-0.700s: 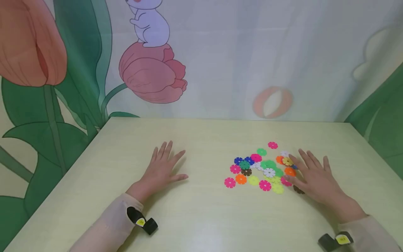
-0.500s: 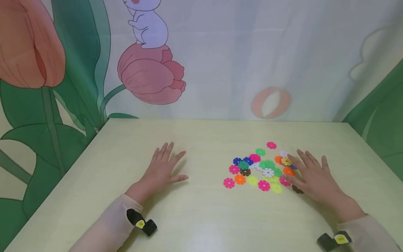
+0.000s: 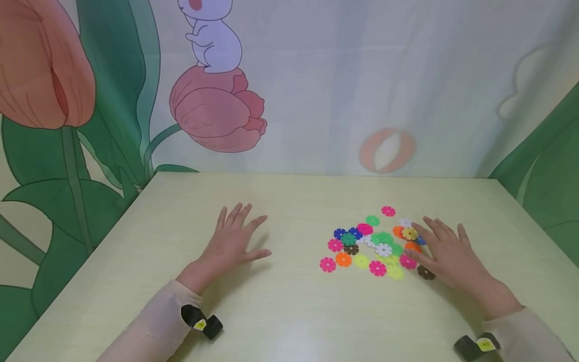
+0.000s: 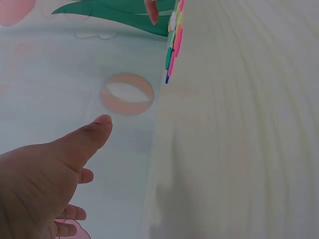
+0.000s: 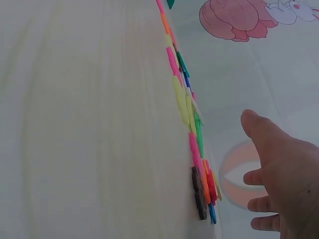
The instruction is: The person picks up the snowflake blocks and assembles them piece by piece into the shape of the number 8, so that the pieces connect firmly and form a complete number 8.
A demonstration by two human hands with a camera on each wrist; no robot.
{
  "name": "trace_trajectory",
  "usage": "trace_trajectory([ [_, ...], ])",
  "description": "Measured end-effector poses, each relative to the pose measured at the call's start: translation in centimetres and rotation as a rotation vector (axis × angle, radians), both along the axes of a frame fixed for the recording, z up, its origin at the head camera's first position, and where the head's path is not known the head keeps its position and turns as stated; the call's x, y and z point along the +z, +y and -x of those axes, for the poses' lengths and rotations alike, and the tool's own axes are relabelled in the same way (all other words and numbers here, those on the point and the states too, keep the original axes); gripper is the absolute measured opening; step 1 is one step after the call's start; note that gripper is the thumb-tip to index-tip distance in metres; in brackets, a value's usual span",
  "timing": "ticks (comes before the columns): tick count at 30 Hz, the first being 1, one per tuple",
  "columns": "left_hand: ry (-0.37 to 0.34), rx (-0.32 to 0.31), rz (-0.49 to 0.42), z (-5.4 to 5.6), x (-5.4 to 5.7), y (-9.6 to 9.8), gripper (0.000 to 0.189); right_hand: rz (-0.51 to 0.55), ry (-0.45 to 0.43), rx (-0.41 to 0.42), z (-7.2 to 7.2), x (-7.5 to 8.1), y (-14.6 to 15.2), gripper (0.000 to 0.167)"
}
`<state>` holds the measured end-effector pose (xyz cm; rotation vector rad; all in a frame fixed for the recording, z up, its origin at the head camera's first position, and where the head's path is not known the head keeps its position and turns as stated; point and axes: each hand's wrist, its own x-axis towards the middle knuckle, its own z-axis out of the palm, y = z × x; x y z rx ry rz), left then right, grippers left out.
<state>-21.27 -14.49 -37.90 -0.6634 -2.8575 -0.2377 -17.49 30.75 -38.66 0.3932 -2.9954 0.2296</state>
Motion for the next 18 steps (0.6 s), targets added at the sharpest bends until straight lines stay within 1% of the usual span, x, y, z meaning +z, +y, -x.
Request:
trace_trajectory([
  [5, 0.021, -0.001, -0.027, -0.4, 0.6, 0.3, 0.074, -0.025, 0.010, 0.007, 0.2, 0.6, -0.2, 0.077],
  [9, 0.034, -0.028, -0.069, -0.7, 1.2, 0.7, 0.072, -0.040, 0.012, 0.006, 0.3, 1.1, -0.5, 0.076],
  [14, 0.013, -0.068, -0.132, -1.2, 1.9, 1.3, 0.071, 0.007, -0.008, 0.007, 0.2, 2.1, -1.1, 0.072],
  [18, -0.015, -0.084, -0.170, -1.5, 2.5, 1.9, 0.070, 0.049, -0.013, 0.023, -0.1, 2.9, -1.8, 0.068],
])
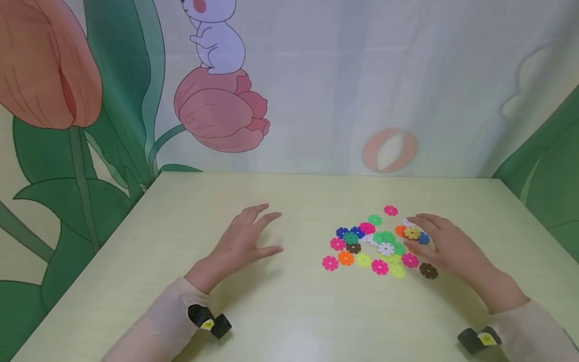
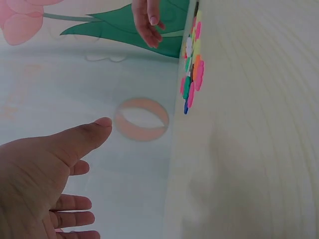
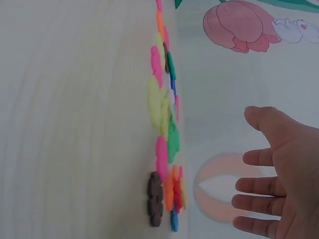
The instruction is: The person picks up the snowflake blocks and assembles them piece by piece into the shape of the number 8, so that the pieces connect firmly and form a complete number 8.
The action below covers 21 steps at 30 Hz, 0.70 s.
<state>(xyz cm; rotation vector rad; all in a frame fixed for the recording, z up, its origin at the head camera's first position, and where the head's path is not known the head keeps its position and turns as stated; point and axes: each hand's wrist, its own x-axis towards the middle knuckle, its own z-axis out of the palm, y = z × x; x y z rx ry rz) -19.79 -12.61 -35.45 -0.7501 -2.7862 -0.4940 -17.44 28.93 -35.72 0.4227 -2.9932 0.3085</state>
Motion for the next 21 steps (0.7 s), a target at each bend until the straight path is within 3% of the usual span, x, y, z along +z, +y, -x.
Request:
trace_trajectory([
  [5, -0.037, -0.028, -0.036, -0.2, 0.6, 1.0, 0.068, 0.033, 0.016, 0.027, -0.4, 0.9, -1.1, 0.059],
  [9, -0.119, -0.054, -0.101, -0.4, 0.8, 1.9, 0.065, 0.082, -0.010, 0.033, -0.6, 1.6, -2.2, 0.053],
  [14, -0.197, -0.093, -0.142, -0.5, 0.6, 3.2, 0.059, 0.144, -0.052, 0.036, -0.6, 2.0, -3.5, 0.048],
  [21, -0.311, -0.151, -0.163, -0.4, 0.0, 5.1, 0.051, 0.211, -0.054, 0.120, -0.6, 2.1, -5.2, 0.040],
])
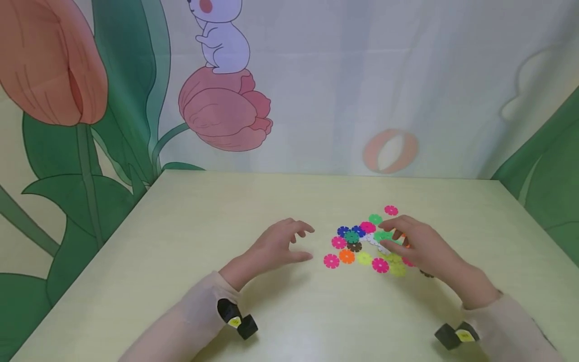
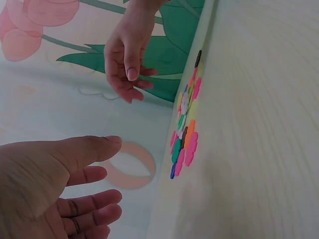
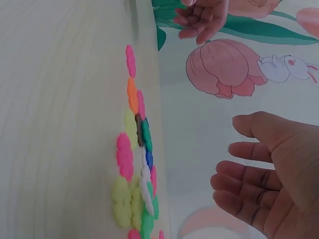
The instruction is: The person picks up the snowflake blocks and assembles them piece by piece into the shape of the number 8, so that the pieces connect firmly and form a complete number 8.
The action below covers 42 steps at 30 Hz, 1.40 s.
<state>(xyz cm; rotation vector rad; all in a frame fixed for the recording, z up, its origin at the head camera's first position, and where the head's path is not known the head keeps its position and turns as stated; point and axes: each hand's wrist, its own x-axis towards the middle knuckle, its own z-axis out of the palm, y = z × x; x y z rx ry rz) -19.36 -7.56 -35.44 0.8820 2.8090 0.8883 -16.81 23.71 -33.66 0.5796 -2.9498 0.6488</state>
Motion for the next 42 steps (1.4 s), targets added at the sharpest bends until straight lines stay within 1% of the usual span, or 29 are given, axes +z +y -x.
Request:
trace_trajectory([
  [5, -0.028, -0.016, 0.040, 0.3, -0.6, 1.3, 0.050, 0.034, -0.017, 0.036, 0.2, -0.1, -1.1, 0.038],
  [8, -0.050, -0.002, 0.049, 0.4, -0.9, 2.0, 0.049, 0.045, -0.024, 0.064, 0.3, -0.5, -1.7, 0.037],
  [11, -0.084, 0.015, 0.053, 0.4, -1.1, 2.5, 0.049, 0.059, -0.053, 0.093, 0.5, -1.1, -2.2, 0.033],
  [15, -0.109, 0.016, 0.068, 0.5, -1.3, 3.3, 0.049, 0.066, -0.102, 0.093, 0.8, -1.8, -3.1, 0.031],
  [19, -0.114, 0.020, 0.099, 0.6, -1.7, 4.2, 0.048, 0.051, -0.132, 0.100, 1.2, -2.2, -3.9, 0.029],
  [22, -0.119, 0.035, 0.112, 0.8, -2.1, 4.6, 0.048, 0.038, -0.152, 0.112, 1.5, -2.6, -4.5, 0.029],
  [26, -0.123, 0.042, 0.113, 1.0, -2.7, 5.0, 0.048, 0.020, -0.174, 0.104, 1.9, -3.0, -4.9, 0.029],
  [30, -0.119, 0.037, 0.132, 1.1, -3.2, 5.4, 0.046, -0.002, -0.172, 0.106, 2.2, -3.5, -5.1, 0.028],
  [34, -0.100, 0.030, 0.155, 1.2, -3.5, 5.8, 0.044, -0.005, -0.160, 0.110, 2.4, -4.1, -5.0, 0.028],
  [39, -0.063, 0.014, 0.170, 1.2, -3.7, 6.1, 0.038, -0.017, -0.141, 0.087, 2.5, -4.9, -5.1, 0.028],
  [42, -0.026, 0.012, 0.186, 1.1, -3.8, 6.1, 0.033, -0.032, -0.131, 0.068, 2.7, -5.2, -5.4, 0.028],
])
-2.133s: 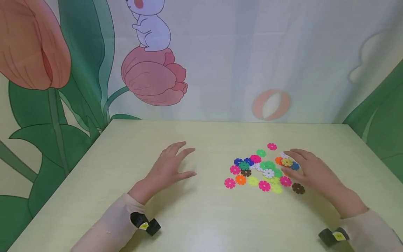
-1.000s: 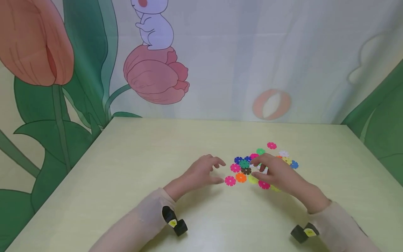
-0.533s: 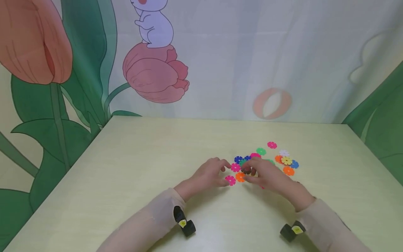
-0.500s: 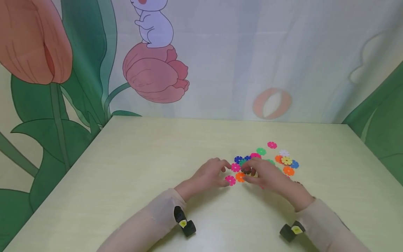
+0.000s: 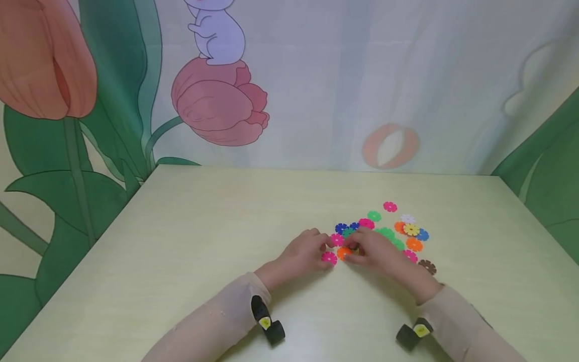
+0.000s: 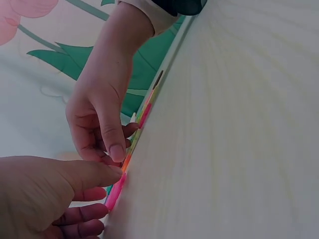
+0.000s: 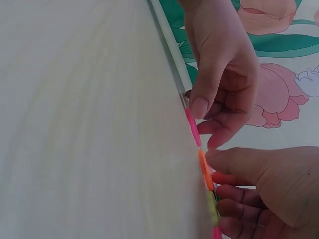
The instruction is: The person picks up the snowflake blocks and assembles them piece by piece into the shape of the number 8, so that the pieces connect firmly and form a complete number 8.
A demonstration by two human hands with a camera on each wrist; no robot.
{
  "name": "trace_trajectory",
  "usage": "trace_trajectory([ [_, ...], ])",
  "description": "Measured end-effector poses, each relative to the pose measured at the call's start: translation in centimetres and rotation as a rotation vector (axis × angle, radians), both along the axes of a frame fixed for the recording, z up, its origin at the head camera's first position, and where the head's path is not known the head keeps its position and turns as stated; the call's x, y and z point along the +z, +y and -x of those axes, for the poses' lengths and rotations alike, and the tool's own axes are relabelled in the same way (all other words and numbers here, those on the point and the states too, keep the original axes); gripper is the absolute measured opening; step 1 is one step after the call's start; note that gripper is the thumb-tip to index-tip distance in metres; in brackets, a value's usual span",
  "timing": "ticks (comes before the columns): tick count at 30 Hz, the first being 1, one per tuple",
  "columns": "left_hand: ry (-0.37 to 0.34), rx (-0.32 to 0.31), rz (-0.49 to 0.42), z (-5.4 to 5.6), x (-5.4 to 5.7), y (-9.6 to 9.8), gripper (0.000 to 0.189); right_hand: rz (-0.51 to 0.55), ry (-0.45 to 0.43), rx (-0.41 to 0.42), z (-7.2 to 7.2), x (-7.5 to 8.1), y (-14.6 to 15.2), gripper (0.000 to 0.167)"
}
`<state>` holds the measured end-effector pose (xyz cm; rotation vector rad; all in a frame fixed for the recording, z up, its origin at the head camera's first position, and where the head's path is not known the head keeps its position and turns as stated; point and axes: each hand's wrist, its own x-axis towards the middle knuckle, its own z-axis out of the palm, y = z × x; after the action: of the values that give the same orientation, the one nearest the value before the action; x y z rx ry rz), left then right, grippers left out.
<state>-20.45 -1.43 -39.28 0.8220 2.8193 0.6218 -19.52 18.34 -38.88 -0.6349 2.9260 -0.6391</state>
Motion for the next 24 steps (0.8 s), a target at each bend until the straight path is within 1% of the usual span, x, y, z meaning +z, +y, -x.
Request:
trace_trajectory([
  [5, 0.046, -0.016, 0.013, -0.08, -0.16, -0.22, 0.028, 0.001, -0.001, -0.022, 0.12, -0.17, -0.35, 0.030],
  [11, 0.036, -0.027, -0.015, 0.06, -0.42, -0.10, 0.025, 0.024, 0.003, -0.027, 0.00, -0.20, -0.23, 0.026],
  [16, 0.031, -0.024, -0.024, -0.03, -0.55, -0.05, 0.024, 0.038, -0.014, -0.039, -0.18, -0.24, -0.23, 0.029],
  [19, 0.046, -0.028, -0.014, -0.05, -0.57, -0.06, 0.024, 0.049, -0.027, -0.042, -0.22, -0.25, -0.29, 0.032],
  [24, 0.080, -0.038, 0.001, -0.17, -0.50, -0.13, 0.025, 0.079, -0.037, -0.029, -0.25, -0.25, -0.27, 0.031],
])
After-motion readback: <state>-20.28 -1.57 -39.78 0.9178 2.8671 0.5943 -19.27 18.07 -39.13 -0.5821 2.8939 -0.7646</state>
